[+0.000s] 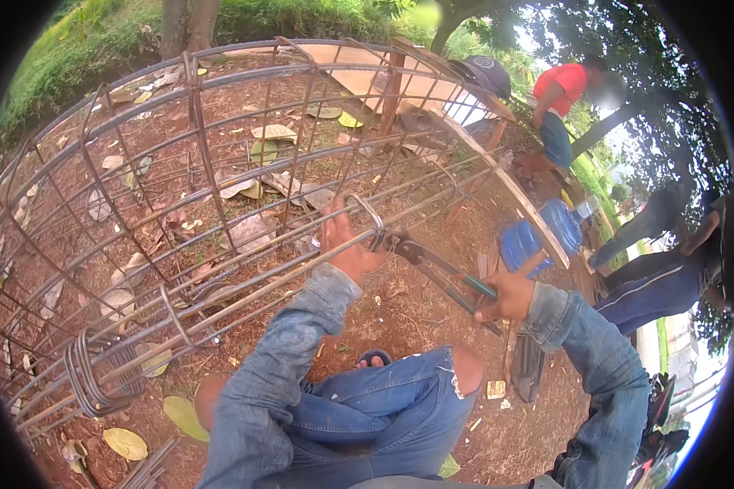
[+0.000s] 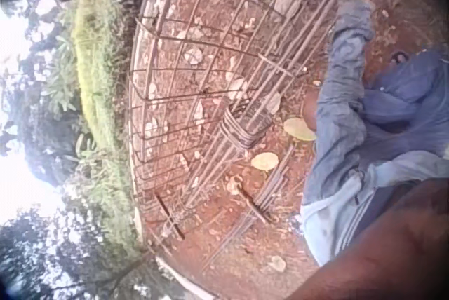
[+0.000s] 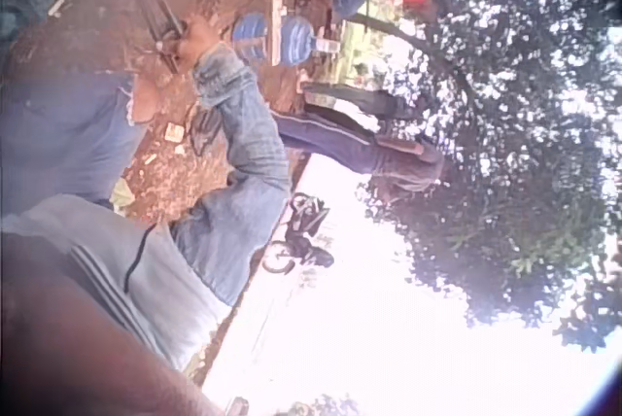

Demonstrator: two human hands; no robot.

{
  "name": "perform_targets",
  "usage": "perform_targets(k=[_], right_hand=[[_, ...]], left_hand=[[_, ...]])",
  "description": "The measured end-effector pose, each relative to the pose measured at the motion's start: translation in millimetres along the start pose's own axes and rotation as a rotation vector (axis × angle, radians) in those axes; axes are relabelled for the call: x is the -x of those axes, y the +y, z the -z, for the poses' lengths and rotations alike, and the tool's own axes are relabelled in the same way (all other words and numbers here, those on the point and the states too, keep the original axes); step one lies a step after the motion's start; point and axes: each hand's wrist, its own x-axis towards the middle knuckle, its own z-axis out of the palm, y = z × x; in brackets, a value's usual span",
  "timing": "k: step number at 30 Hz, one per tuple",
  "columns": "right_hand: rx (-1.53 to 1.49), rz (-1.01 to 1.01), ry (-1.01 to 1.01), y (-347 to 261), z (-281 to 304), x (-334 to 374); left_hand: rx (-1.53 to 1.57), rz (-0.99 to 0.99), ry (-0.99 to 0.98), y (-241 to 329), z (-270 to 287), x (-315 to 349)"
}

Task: The person is assembling a metal structure by tying metal rods together using wire and pliers. They repeatedly bend wire, wrap it around rod intersections, and twist it to secure the connections.

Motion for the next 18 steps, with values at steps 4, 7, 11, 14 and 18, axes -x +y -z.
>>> perform_targets(k=[4, 7, 11, 14, 18], right_hand=[[-0.299, 0.070, 0.105, 0.0, -31.1, -5.3], [-0.661, 0.188, 0.022, -35.2, -27.1, 9.5], [-0.283, 0.087, 0.005, -31.2, -16.4, 7.2], [-0.163, 0.019, 0.092, -30.9, -27.8, 8.5], [0.186, 0.083, 0.442, -44.0, -26.1, 15.5]], left_hand=[[-0.012, 0.070, -0.021, -7.9, 6.7, 1.9], [0.004, 0.095, -0.042, -10.0, 7.9, 1.1], [0.023, 0.124, -0.080, -3.6, 6.4, -5.6], [0.057, 0.131, -0.069, 6.1, 7.2, -5.3], [-0.041, 0.124, -0.064, -6.2, 3.1, -3.2]])
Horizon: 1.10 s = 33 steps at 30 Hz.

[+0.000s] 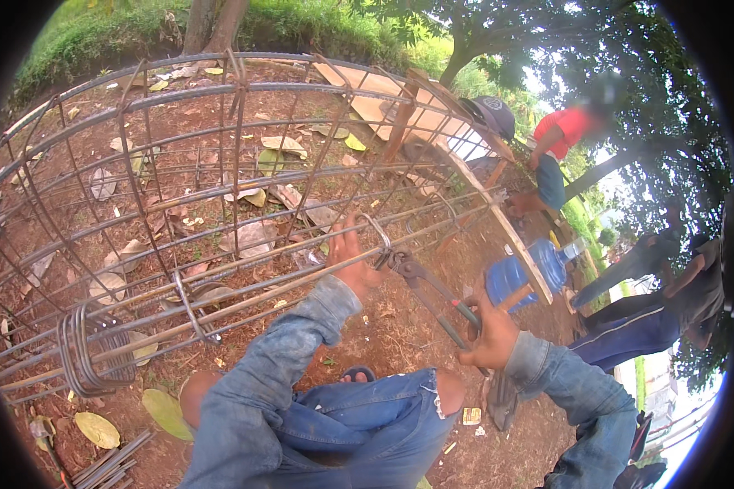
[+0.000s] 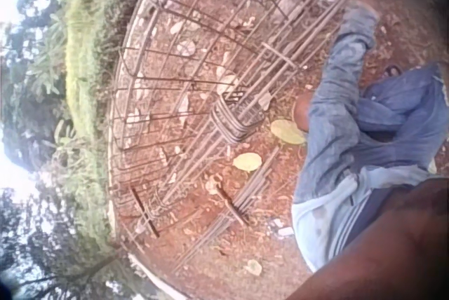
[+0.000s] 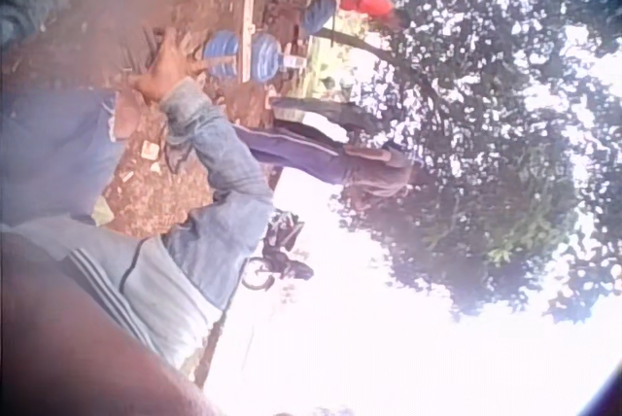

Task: The person is assembling a metal structure by tying metal rods together using wire and pliers. They repeatedly bend wire, wrap it around rod intersections, and twist it to secure the connections.

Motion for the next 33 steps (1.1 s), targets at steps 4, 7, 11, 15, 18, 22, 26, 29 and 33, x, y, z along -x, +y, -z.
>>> perform_targets(k=[4, 7, 11, 15, 18, 22, 26, 29, 33], right_hand=[[0.526, 0.259, 0.284, 2.1, 17.6, 2.9], [0.744, 0.288, 0.432, 8.3, 26.4, -0.2], [0.829, 0.265, 0.435, 7.9, 21.7, -10.3], [0.452, 0.196, 0.031, 16.0, 17.2, -9.9], [-0.450, -0.039, -0.406, 20.6, 13.2, -17.8], [-1.480, -0.039, -0.789, 47.4, -50.6, -15.4], [-2.293, 0.287, -0.728, 5.1, -165.0, 5.1], [-2.638, 0.980, -0.760, -72.4, -190.2, -21.6], [-2.710, 1.471, -0.906, -105.7, -173.5, -40.6]], left_hand=[[0.069, 0.020, -0.035, 3.9, 4.8, 0.2], [0.074, 0.051, -0.072, 9.9, 9.3, 1.5], [0.065, 0.071, -0.111, 9.1, 13.5, -0.4], [0.024, 0.092, -0.087, 14.3, 8.9, 5.4], [0.029, 0.054, -0.045, 8.3, 6.4, 2.4], [0.054, -0.025, 0.001, 6.0, 7.6, 2.1], [0.030, -0.041, 0.011, 11.4, 7.4, 2.5], [0.065, -0.069, 0.067, 9.5, 1.5, -1.3], [0.040, -0.053, 0.016, 16.2, 15.3, 5.4]])
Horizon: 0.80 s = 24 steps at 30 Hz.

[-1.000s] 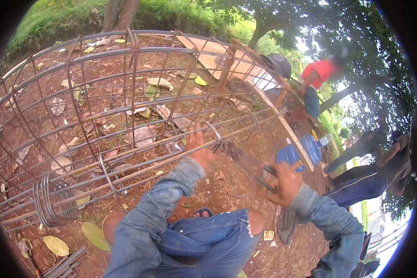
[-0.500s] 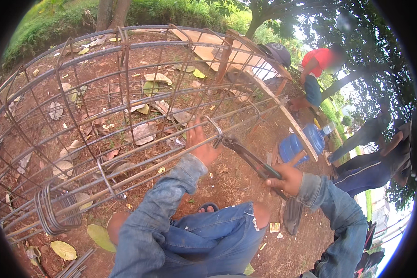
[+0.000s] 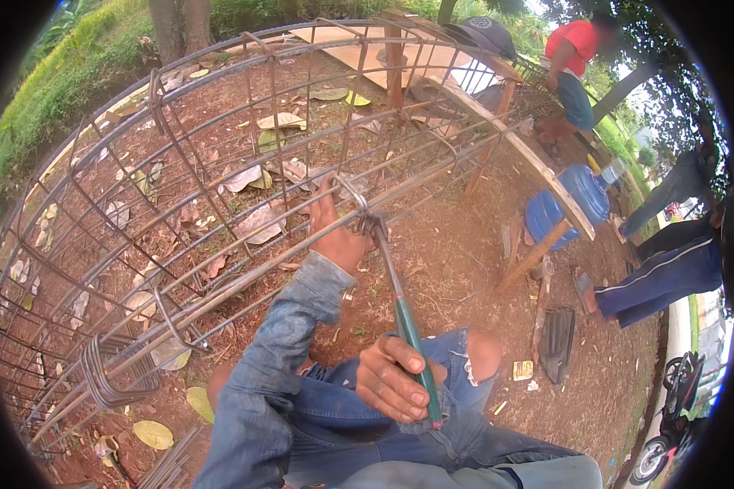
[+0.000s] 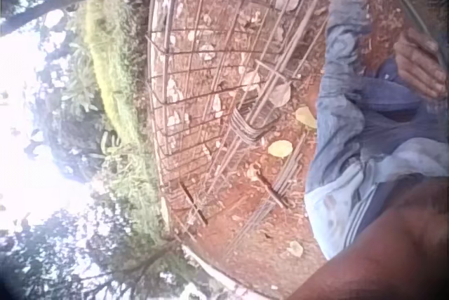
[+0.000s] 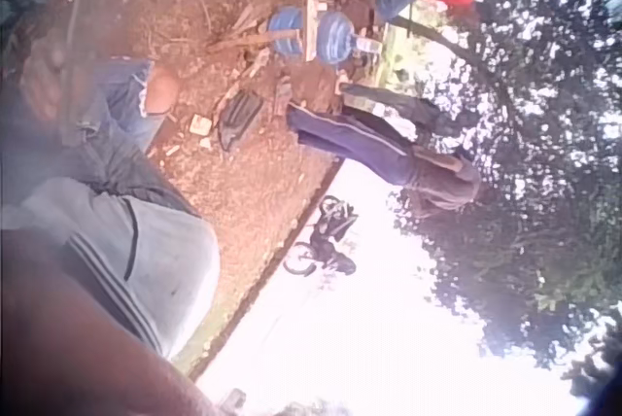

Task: The person is assembling a metal structure by tying metal rods together using wire and pliers. They repeatedly bend wire, wrap it around rod intersections, and twist it to secure the connections.

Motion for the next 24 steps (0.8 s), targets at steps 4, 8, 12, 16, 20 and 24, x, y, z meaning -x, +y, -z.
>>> perform_targets(k=[4, 8, 12, 16, 20, 24], right_hand=[[0.122, -0.019, 0.125, -26.5, -32.3, 0.6], [0.162, -0.020, 0.206, -49.0, -45.8, 10.2], [0.049, 0.018, -0.058, -44.8, -29.8, 6.5], [-0.066, 0.069, -0.280, -37.6, -38.9, -24.5], [-0.258, 0.085, -0.015, -15.0, -37.8, -21.6], [-0.295, -0.117, 0.219, -24.4, -58.1, -14.2]], left_hand=[[-0.034, -0.101, 0.023, -0.8, 5.2, -3.5], [0.314, 0.211, 0.163, 0.9, 3.7, 40.5], [0.654, 0.257, 0.236, 34.9, -8.0, 51.7], [-0.020, 0.110, 0.162, 40.8, -3.3, 37.1], [-0.021, 0.254, 0.013, 36.6, 25.8, 29.2], [-0.151, 0.277, -0.270, 69.2, 47.1, 17.7]])
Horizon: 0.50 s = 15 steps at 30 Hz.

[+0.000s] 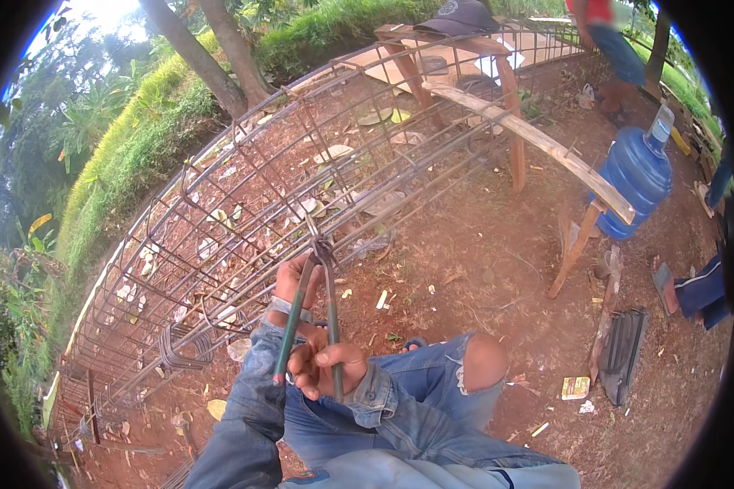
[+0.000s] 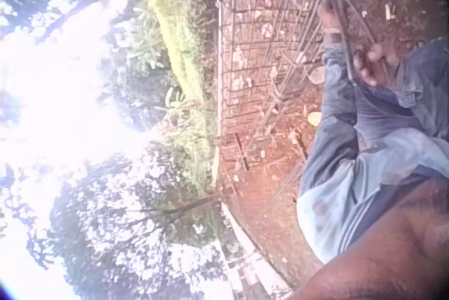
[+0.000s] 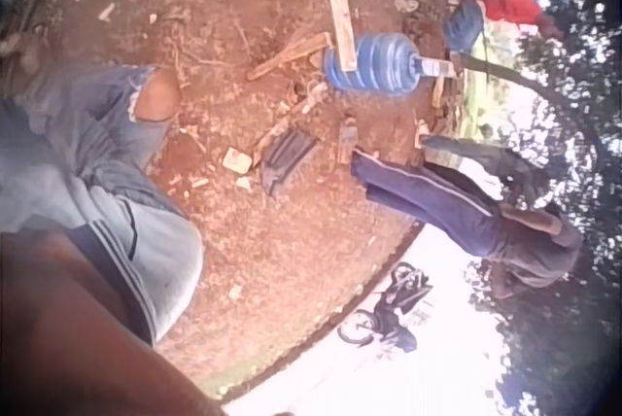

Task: The person is assembling a metal structure by tying metal rods together using wire and pliers. They repeatedly bend wire, wrap it around rod intersections, and twist it to secure the connections.

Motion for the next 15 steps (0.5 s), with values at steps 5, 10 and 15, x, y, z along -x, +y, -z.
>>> perform_targets(k=[5, 10, 15], right_hand=[[0.295, -0.292, -0.024, -9.8, 5.4, 0.6], [0.542, -0.314, 0.241, -40.8, 20.2, 58.3], [0.623, -0.352, 0.258, -64.9, -1.8, 69.1]], left_hand=[[0.028, -0.047, -0.265, -10.5, 31.0, -14.2], [-0.076, 0.022, -0.288, -16.0, 26.7, -19.3], [-0.253, -0.219, 0.093, -30.6, -12.0, -6.9]])
